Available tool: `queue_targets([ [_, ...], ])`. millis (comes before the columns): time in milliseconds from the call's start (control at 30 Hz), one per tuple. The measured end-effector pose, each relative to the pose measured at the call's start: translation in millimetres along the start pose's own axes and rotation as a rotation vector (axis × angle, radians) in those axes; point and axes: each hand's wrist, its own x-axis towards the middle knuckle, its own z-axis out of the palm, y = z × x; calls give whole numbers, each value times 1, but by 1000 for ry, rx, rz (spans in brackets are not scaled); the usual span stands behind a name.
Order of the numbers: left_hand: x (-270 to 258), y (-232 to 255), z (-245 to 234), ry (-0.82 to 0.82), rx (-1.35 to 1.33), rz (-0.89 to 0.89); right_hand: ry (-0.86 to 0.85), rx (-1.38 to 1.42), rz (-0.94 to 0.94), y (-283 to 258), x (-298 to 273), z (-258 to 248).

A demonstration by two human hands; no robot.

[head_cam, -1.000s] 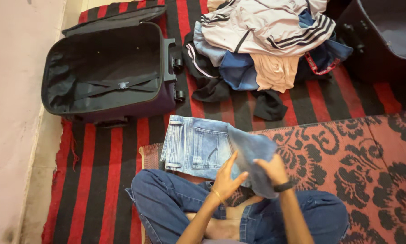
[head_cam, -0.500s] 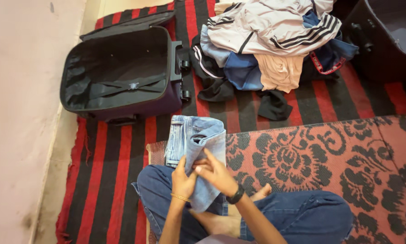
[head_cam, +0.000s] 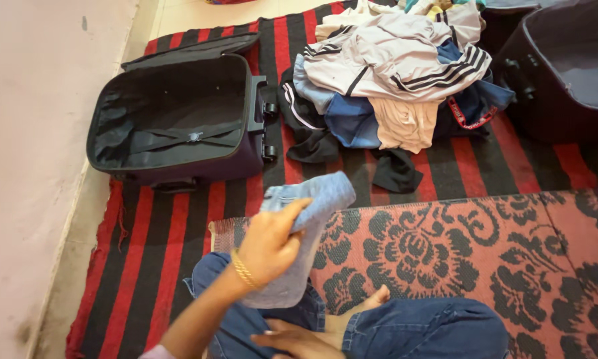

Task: The person picks up and folds a pair of jeans and a shirt on the floor next to an open suitcase.

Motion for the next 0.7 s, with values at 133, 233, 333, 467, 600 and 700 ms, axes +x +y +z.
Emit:
queue_targets([
  [133, 13, 46, -53, -67, -277, 28, 96, -25, -317, -17, 37, -6],
  [233, 21, 66, -71, -139, -408, -74, 260, 77, -420, -19, 33, -27],
  [333, 22, 68, -73, -133, -846, -124, 459, 239, -323, 8, -5, -54],
  [467, 22, 38, -61, 55, -993, -212, 806, 600, -121, 33, -36, -83],
  [600, 22, -42, -26, 114, -1070, -241, 1136, 889, -96, 66, -80, -114],
  [700, 11, -129, 27, 158, -1044, -382, 1305, 995, -137, 101, -107, -128],
])
